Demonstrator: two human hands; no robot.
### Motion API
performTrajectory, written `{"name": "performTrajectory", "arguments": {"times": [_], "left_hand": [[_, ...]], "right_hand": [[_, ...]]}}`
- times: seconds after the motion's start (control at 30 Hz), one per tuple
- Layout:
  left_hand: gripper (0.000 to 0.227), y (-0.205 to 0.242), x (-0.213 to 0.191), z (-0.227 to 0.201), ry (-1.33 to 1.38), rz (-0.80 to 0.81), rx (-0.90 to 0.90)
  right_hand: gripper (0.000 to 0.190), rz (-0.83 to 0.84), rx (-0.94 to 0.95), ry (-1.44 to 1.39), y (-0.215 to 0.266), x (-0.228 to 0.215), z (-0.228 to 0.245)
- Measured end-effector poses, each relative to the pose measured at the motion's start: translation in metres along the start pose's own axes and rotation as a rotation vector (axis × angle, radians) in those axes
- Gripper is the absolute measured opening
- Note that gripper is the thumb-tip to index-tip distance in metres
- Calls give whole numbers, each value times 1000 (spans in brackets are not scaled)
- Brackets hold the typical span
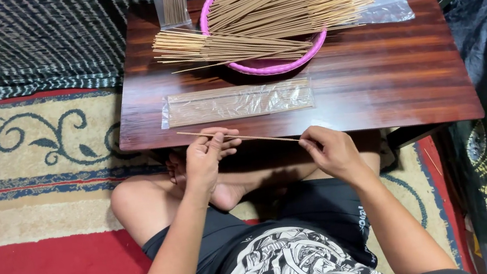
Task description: The person packages incense sticks into plastic sleeves.
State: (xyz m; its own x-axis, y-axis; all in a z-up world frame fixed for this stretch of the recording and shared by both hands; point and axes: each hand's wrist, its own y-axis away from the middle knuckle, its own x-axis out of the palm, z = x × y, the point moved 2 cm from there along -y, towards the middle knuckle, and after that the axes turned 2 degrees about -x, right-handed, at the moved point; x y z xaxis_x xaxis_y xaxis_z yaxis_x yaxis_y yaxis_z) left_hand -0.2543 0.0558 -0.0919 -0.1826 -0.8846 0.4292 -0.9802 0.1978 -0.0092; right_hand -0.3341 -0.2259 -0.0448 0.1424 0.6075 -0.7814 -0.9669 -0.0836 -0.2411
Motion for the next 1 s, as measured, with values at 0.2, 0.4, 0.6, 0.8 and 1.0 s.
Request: {"name": "performTrajectory", "arguments": {"times": [0.2, 0.4, 0.6, 0.8, 1.0], "left_hand": [[17, 28, 53, 17, 44, 90, -150], [24, -9, -11, -1, 18, -11, 37], [20, 30, 47, 47, 10, 140, -142], [21, 6, 2, 9, -5, -53, -50], [19, 35, 46, 46, -38, 165, -122]], "right_hand": [[15, 24, -22, -89, 5, 17, 31], [9, -69, -3, 17, 9, -4, -15], [12, 15, -42, -88, 6, 11, 41], [9, -3, 79, -32, 14, -12, 7], [10, 49, -5, -93, 13, 25, 29]]}}
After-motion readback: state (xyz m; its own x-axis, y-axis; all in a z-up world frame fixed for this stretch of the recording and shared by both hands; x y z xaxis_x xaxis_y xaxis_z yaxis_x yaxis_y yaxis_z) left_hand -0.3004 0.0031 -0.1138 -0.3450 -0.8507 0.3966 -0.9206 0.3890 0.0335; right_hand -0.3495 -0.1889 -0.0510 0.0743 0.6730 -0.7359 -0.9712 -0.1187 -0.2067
